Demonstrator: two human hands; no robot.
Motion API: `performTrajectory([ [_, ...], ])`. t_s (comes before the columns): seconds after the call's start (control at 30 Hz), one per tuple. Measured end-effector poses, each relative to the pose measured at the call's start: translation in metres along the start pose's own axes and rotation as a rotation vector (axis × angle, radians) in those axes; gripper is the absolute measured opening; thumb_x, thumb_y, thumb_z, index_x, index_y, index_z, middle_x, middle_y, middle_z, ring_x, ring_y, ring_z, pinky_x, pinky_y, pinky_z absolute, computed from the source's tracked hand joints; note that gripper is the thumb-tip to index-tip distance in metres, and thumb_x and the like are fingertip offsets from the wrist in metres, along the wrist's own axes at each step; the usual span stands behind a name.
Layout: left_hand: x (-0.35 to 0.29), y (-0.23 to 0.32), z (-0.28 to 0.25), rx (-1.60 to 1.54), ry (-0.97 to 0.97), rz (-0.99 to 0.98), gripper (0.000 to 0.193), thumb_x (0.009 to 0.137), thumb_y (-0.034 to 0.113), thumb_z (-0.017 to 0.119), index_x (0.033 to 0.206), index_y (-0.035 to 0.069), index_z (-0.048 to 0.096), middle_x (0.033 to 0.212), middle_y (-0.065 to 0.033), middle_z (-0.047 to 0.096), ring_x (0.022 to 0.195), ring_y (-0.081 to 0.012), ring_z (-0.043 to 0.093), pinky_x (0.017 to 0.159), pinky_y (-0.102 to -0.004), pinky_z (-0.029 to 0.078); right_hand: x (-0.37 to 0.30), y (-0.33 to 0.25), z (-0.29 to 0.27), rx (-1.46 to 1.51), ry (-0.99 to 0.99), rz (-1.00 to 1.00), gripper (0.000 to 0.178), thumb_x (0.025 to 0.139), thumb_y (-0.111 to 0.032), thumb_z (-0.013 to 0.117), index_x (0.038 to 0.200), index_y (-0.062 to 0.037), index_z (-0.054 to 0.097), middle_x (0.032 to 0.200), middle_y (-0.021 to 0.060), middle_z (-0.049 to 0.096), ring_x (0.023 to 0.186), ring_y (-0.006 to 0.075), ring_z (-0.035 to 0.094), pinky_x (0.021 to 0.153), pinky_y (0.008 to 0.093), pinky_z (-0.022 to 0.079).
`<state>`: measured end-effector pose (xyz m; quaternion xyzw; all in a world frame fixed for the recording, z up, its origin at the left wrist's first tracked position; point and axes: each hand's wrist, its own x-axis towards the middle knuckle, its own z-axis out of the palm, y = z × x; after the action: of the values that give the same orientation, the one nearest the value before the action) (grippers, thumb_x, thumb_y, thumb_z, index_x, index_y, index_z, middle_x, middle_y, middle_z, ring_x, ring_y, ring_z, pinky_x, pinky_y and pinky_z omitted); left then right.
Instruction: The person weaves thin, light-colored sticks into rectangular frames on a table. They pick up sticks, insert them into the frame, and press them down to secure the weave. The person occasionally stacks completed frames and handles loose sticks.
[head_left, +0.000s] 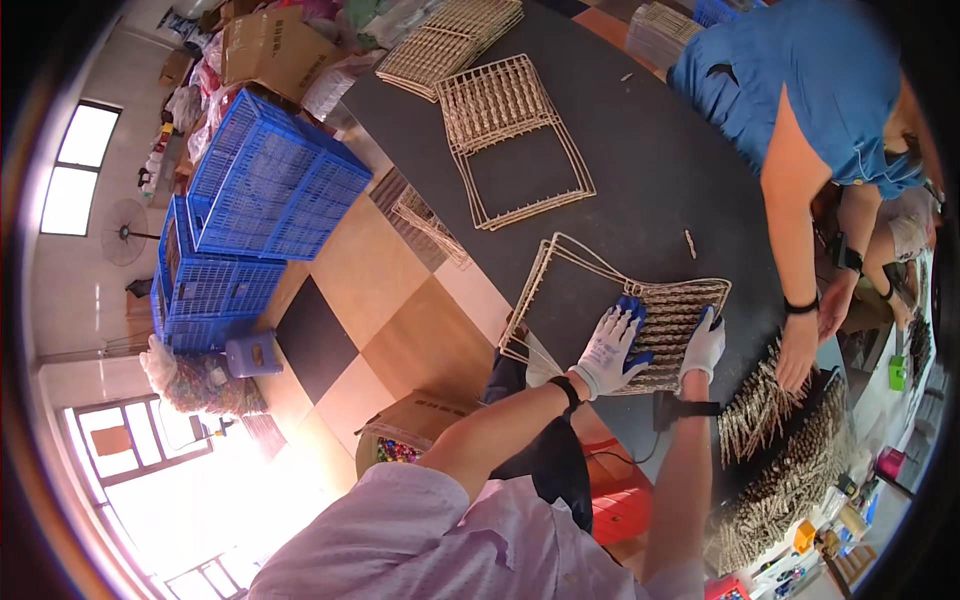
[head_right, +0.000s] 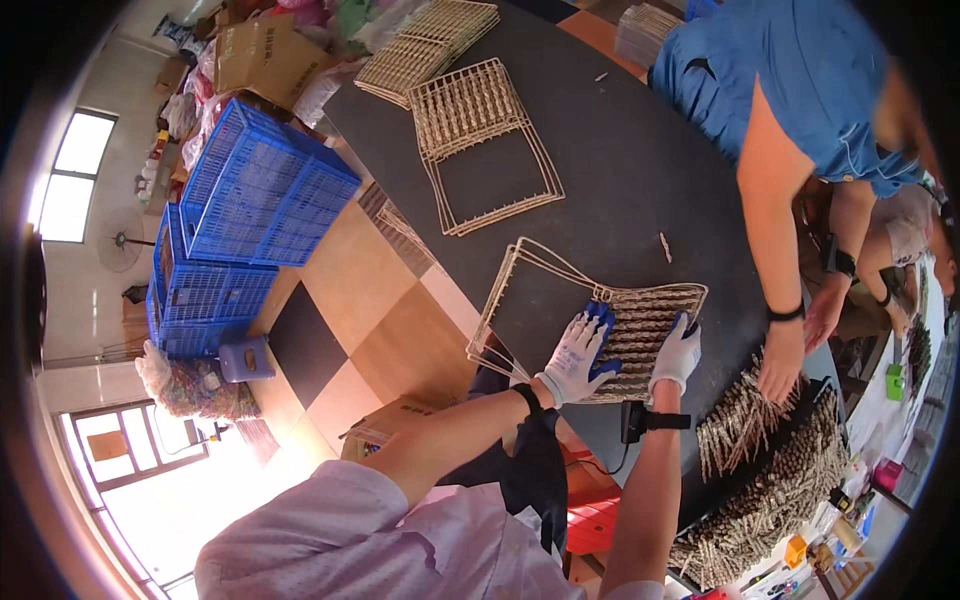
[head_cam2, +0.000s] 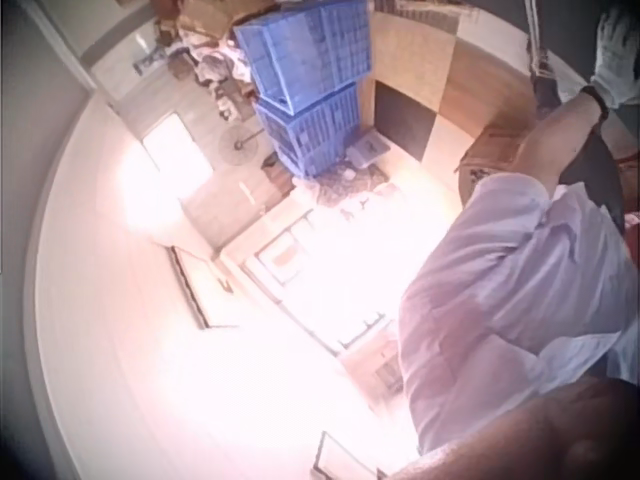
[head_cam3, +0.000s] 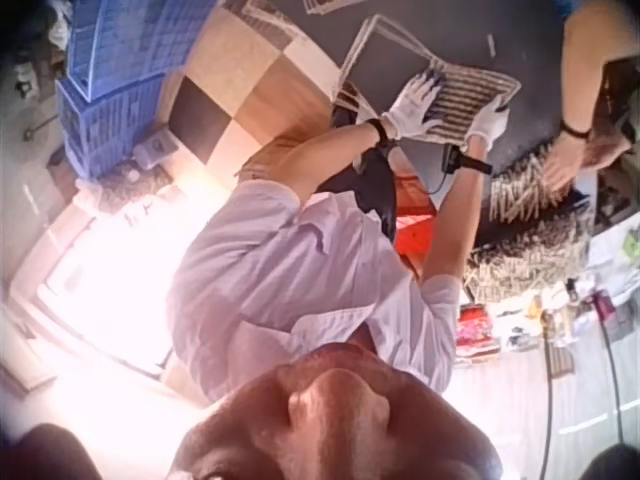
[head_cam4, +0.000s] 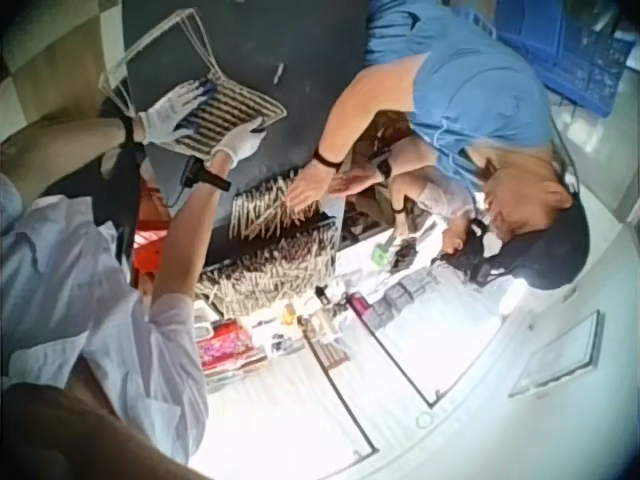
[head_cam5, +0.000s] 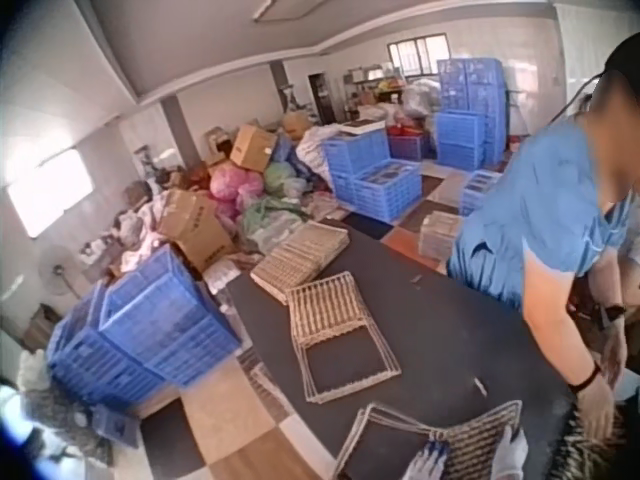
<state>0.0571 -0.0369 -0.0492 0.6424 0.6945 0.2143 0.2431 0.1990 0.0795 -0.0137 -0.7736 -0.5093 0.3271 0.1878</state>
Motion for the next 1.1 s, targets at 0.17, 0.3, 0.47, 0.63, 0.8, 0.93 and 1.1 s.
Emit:
performTrajectory([
  [0.17, 0.002, 0.004, 0.016, -0.071, 0.243, -0.247, 0.062, 0.087, 0.029, 0.059, 0.134, -0.004, 0.039, 0.14, -0.0274, 0.036, 0.131, -0.0443, 0.032, 0.112, -0.0484, 0.025, -0.035, 0.089, 0.0, -0.142, -0.101, -0.162, 0.055, 0.097, -0.038, 0.047, 0.131, 0.0047, 0.046, 0.12, 0.0285, 0.057, 0.112, 0.0411, 0.055, 0.093, 0.0451, 0.043],
  [0.3, 0.005, 0.003, 0.022, -0.056, 0.249, -0.182, 0.058, 0.086, 0.027, 0.059, 0.133, -0.003, 0.041, 0.139, -0.0277, 0.038, 0.131, -0.0445, 0.033, 0.111, -0.0489, 0.026, -0.08, 0.09, -0.002, -0.116, -0.126, -0.022, 0.049, 0.097, -0.034, 0.046, 0.13, 0.0017, 0.049, 0.112, 0.0261, 0.062, 0.106, 0.0414, 0.058, 0.091, 0.0453, 0.044],
  [0.47, 0.002, 0.0, 0.012, 0.041, 0.189, -0.088, 0.064, 0.086, 0.034, 0.06, 0.134, -0.003, 0.041, 0.136, -0.0285, 0.041, 0.132, -0.0456, 0.03, 0.113, -0.05, 0.021, -0.017, 0.014, -0.01, 0.048, -0.163, 0.021, 0.052, 0.096, -0.042, 0.044, 0.125, 0.0002, 0.052, 0.115, 0.0224, 0.062, 0.108, 0.0407, 0.057, 0.09, 0.0435, 0.044],
  [0.63, 0.006, 0.003, 0.007, 0.047, 0.193, -0.065, 0.06, 0.083, 0.025, 0.061, 0.134, 0.0, 0.042, 0.138, -0.0237, 0.04, 0.131, -0.0464, 0.03, 0.111, -0.0519, 0.023, 0.013, -0.005, 0.01, -0.157, -0.085, -0.069, 0.052, 0.096, -0.041, 0.041, 0.121, 0.0035, 0.051, 0.105, 0.0283, 0.063, 0.1, 0.0447, 0.059, 0.087, 0.0489, 0.045],
  [0.8, 0.006, 0.004, 0.005, 0.113, 0.21, -0.058, 0.061, 0.083, 0.03, 0.061, 0.132, -0.002, 0.044, 0.14, -0.0224, 0.039, 0.132, -0.0439, 0.03, 0.112, -0.0506, 0.023, -0.039, 0.057, -0.01, -0.225, -0.09, -0.115, 0.055, 0.096, -0.043, 0.04, 0.122, 0.0051, 0.05, 0.104, 0.0289, 0.063, 0.1, 0.0446, 0.059, 0.088, 0.0489, 0.045],
  [0.93, 0.007, 0.002, 0.005, 0.131, 0.144, -0.066, 0.063, 0.086, 0.033, 0.059, 0.136, 0.001, 0.039, 0.143, -0.0225, 0.034, 0.135, -0.0432, 0.026, 0.113, -0.0505, 0.02, -0.024, 0.052, -0.016, -0.289, -0.206, -0.055, 0.055, 0.096, -0.044, 0.042, 0.124, 0.0034, 0.049, 0.105, 0.0281, 0.063, 0.101, 0.0437, 0.059, 0.089, 0.0477, 0.045],
  [1.1, 0.007, 0.004, 0.005, 0.136, 0.145, -0.071, 0.059, 0.086, 0.029, 0.06, 0.135, 0.001, 0.042, 0.143, -0.0216, 0.036, 0.135, -0.0421, 0.028, 0.113, -0.0507, 0.021, -0.043, 0.003, -0.055, -0.493, 0.243, -0.501, 0.057, 0.086, -0.043, 0.057, 0.128, -0.0042, 0.05, 0.123, 0.0193, 0.056, 0.121, 0.0378, 0.047, 0.103, 0.049, 0.034],
])
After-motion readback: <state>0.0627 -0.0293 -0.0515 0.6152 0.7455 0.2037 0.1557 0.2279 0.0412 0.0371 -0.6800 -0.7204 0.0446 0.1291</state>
